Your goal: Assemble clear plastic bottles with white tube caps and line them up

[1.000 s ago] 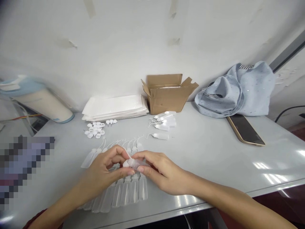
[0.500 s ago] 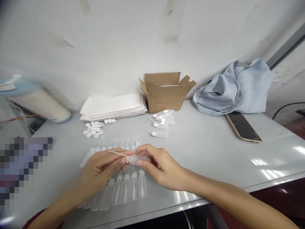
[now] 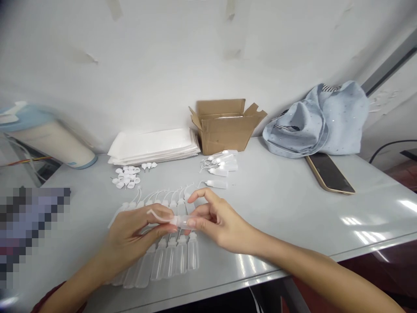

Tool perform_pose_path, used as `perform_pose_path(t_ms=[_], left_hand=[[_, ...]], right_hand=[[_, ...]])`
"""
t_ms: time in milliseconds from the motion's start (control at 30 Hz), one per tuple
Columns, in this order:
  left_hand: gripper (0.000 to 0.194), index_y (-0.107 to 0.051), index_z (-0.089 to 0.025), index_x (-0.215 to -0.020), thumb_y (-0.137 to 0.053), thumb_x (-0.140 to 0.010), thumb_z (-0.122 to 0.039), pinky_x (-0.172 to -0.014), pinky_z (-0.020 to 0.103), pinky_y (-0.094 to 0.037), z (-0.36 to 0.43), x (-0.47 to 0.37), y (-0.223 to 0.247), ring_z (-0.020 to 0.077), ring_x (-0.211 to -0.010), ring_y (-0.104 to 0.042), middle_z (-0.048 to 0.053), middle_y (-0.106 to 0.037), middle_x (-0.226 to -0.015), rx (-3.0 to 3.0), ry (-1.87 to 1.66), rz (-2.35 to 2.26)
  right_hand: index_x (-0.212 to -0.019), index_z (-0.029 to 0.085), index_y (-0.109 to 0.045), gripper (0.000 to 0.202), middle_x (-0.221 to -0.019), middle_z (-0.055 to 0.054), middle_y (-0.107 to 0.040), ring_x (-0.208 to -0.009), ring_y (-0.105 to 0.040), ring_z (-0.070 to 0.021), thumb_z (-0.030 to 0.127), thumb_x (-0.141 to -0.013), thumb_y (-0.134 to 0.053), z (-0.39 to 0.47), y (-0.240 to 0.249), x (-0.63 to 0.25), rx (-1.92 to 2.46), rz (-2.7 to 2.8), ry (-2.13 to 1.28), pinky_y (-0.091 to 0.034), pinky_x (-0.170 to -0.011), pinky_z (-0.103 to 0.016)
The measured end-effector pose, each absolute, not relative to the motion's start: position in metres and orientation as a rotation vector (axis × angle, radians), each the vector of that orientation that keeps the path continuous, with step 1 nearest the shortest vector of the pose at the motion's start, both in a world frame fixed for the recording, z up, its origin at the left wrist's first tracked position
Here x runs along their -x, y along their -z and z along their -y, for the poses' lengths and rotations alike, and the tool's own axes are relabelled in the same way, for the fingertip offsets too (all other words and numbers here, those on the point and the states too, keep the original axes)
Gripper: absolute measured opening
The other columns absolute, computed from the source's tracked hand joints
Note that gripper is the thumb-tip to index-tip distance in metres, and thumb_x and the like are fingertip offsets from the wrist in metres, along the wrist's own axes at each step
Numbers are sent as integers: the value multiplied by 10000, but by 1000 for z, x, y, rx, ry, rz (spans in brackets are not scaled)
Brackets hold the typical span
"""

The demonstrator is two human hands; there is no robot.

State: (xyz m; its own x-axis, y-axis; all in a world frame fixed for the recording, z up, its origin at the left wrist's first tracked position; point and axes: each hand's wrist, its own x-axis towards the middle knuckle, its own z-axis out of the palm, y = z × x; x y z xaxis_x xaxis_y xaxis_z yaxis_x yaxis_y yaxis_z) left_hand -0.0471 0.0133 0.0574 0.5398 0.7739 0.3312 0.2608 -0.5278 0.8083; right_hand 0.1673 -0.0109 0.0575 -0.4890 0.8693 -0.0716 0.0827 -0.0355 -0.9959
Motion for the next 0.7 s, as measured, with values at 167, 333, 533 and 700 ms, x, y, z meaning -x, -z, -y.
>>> perform_pose_path(t_ms=[167, 333, 533, 700], left_hand=[[143, -690, -199, -778, -598, -845, -112, -551, 199, -469, -12, 48, -58, 107, -643, -616, 44, -707, -858, -2127, -962, -774], [61, -702, -203, -790, -710, -776, -262, -610, 234, -530, -13, 45, -63, 156, -741, -662, 34, -718, -851, -1630, -793, -931], [206, -691, -177, -836, -676, -797, -379, -536, 230, -505, -14, 43, -62, 109, -522, -585, -16, -631, -583, -1382, -569, -997], [177, -696, -185, -820, -673, -796, -359, -460, 199, -455, -12, 42, -65, 91, -480, -530, -25, -597, -580, -1424, -555, -993]], right_hand=[[-1035, 214, -363, 307, -746, -6, -676, -482, -348, -62, 393, -889, -566, 4, -54, -169, 970, 1386, -1837, -274, -494, -220], [-1042, 214, -354, 276, -752, 0, -661, -562, -467, -82, 371, -912, -539, 8, -57, -168, 957, 1451, -1741, -340, -564, -236], [-1064, 223, -352, 181, -821, -32, -666, -707, -566, -139, 289, -938, -463, 16, -59, -167, 1081, 1764, -1393, -378, -603, -263], [-1059, 228, -356, 174, -781, -13, -649, -618, -482, -123, 263, -930, -468, 18, -56, -167, 1117, 1892, -1237, -321, -543, -247]])
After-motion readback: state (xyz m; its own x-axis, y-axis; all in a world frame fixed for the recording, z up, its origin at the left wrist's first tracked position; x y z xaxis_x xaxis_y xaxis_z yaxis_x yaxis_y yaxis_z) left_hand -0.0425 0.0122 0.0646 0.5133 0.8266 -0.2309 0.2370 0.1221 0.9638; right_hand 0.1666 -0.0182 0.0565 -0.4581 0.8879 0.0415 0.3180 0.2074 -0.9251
